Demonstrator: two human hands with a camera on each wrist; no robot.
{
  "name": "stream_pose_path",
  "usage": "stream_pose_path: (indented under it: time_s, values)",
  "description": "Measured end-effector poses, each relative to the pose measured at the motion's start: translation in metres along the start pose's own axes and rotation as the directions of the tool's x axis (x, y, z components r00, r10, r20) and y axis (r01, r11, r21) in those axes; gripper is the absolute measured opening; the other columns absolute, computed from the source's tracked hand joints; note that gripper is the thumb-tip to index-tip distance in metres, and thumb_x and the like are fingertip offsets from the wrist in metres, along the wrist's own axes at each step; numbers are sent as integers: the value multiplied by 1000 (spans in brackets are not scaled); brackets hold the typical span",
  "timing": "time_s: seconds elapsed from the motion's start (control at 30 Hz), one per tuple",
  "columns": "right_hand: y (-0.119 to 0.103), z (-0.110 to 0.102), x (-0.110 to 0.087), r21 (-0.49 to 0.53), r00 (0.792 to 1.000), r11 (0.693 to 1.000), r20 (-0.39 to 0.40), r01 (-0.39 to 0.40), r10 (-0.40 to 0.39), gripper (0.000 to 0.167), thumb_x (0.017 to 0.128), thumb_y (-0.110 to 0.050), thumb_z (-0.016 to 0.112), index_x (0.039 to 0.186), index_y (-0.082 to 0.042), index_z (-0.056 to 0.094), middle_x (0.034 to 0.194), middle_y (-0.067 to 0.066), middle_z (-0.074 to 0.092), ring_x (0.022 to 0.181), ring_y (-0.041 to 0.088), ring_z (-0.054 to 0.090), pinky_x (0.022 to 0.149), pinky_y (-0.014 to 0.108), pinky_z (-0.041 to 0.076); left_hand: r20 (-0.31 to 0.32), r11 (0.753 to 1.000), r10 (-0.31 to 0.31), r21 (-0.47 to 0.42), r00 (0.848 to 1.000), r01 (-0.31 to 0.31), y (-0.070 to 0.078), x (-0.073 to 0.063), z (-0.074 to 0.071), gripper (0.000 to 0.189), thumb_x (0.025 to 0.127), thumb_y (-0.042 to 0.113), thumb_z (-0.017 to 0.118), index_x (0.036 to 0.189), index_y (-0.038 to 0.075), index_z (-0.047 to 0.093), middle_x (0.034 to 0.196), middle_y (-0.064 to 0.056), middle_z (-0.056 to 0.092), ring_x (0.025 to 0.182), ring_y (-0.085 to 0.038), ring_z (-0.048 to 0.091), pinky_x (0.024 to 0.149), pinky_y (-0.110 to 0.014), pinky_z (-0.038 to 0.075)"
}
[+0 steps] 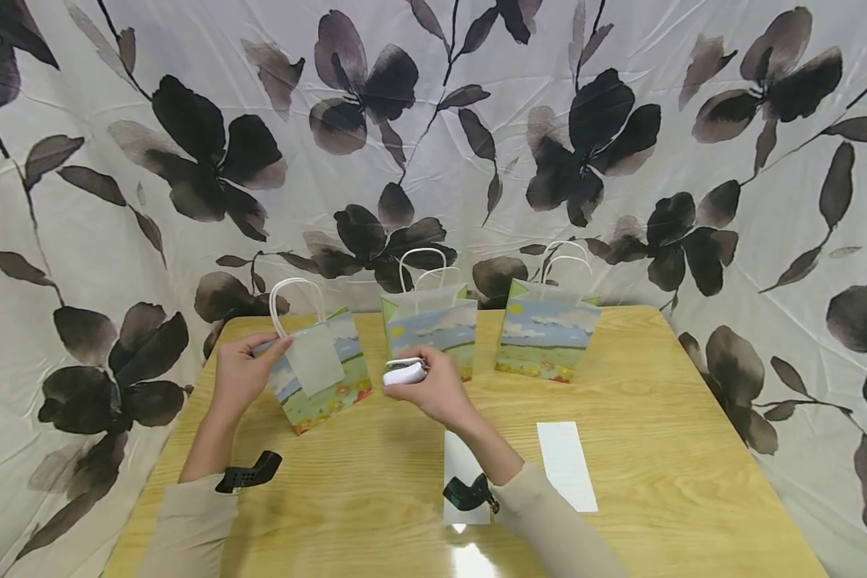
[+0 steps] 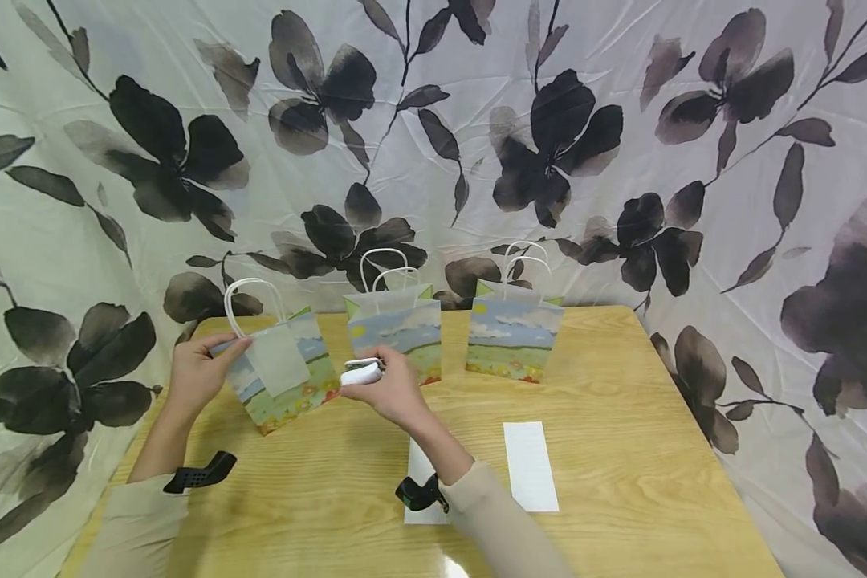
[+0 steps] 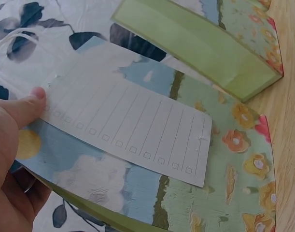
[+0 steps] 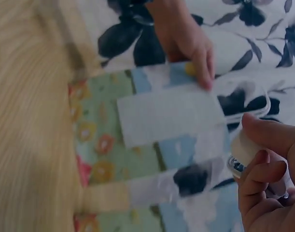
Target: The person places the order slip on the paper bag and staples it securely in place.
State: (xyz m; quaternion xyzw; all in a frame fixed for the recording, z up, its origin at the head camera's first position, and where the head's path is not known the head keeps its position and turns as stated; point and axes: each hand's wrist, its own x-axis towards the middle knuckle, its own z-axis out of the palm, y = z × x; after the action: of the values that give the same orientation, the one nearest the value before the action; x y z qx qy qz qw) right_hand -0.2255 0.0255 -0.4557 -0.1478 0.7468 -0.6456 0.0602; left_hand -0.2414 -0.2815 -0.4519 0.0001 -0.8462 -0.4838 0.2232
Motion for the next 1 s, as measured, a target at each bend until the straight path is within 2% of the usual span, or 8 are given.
stream_pose_path:
  time_s: [0.13,0.27,0.43,0.63,0.8,0.83,0.93,1.0]
  values:
    - [-15,16,11,13,999,999,8,52,-52,47,73,-5,86,115,-5,64,105,8,62,87,20,63,68,32,55,-1,1000,22,-15,1000,-22,0,4,6,25,87,20,76,95,-3,76,80,-3,71,64,-1,61,55,-16,48]
    - [-27,32,24,29,995,995,35,96,-97,49,73,-1,83,116,1,60,104,9,61,85,17,62,69,28,55,-8,999,50,-8,999,-50,1,8,7,26,87,22,76,96,-3,76,80,-4,72,63,-1,59,54,-15,46]
    - [-40,56,39,-82,971,975,136,208,-195,47,77,-3,82,118,3,59,99,8,63,75,10,62,64,22,53,-25,999,38,17,999,-38,-4,4,4,23,86,20,77,94,-2,77,79,-1,71,62,-1,58,53,-15,45]
    - [-58,75,62,-298,931,891,236,343,-279,45,86,-10,76,122,-3,49,98,3,59,76,5,56,65,15,47,-11,997,73,-2,997,-73,-2,3,1,20,86,16,76,94,-2,77,85,-11,72,66,0,61,55,-15,47]
    - [-62,83,84,-332,865,816,352,473,-358,40,90,-6,71,122,-2,47,98,5,58,78,8,56,66,14,45,-13,995,98,-18,995,-99,-4,3,1,17,87,13,76,91,-4,76,86,-14,71,67,1,61,54,-16,48]
    - [-63,84,88,-341,853,802,373,491,-364,40,90,-6,70,122,-2,47,98,4,58,77,8,56,65,13,45,-19,994,108,-21,994,-108,-8,4,1,17,86,13,76,90,-3,77,86,-14,71,67,1,61,53,-16,48]
    - [-66,88,94,-379,841,773,412,509,-352,39,90,-6,70,122,-2,49,99,3,58,77,7,56,65,13,44,-14,994,110,-16,994,-110,-9,4,0,17,87,12,76,90,-4,76,86,-16,71,67,3,61,53,-15,48]
    - [-66,89,97,-410,842,758,423,508,-335,40,89,-6,72,122,-3,52,101,4,60,76,6,56,65,13,44,-3,995,103,-14,995,-104,-9,3,-1,17,87,12,75,92,-4,76,87,-18,71,69,3,61,55,-15,48]
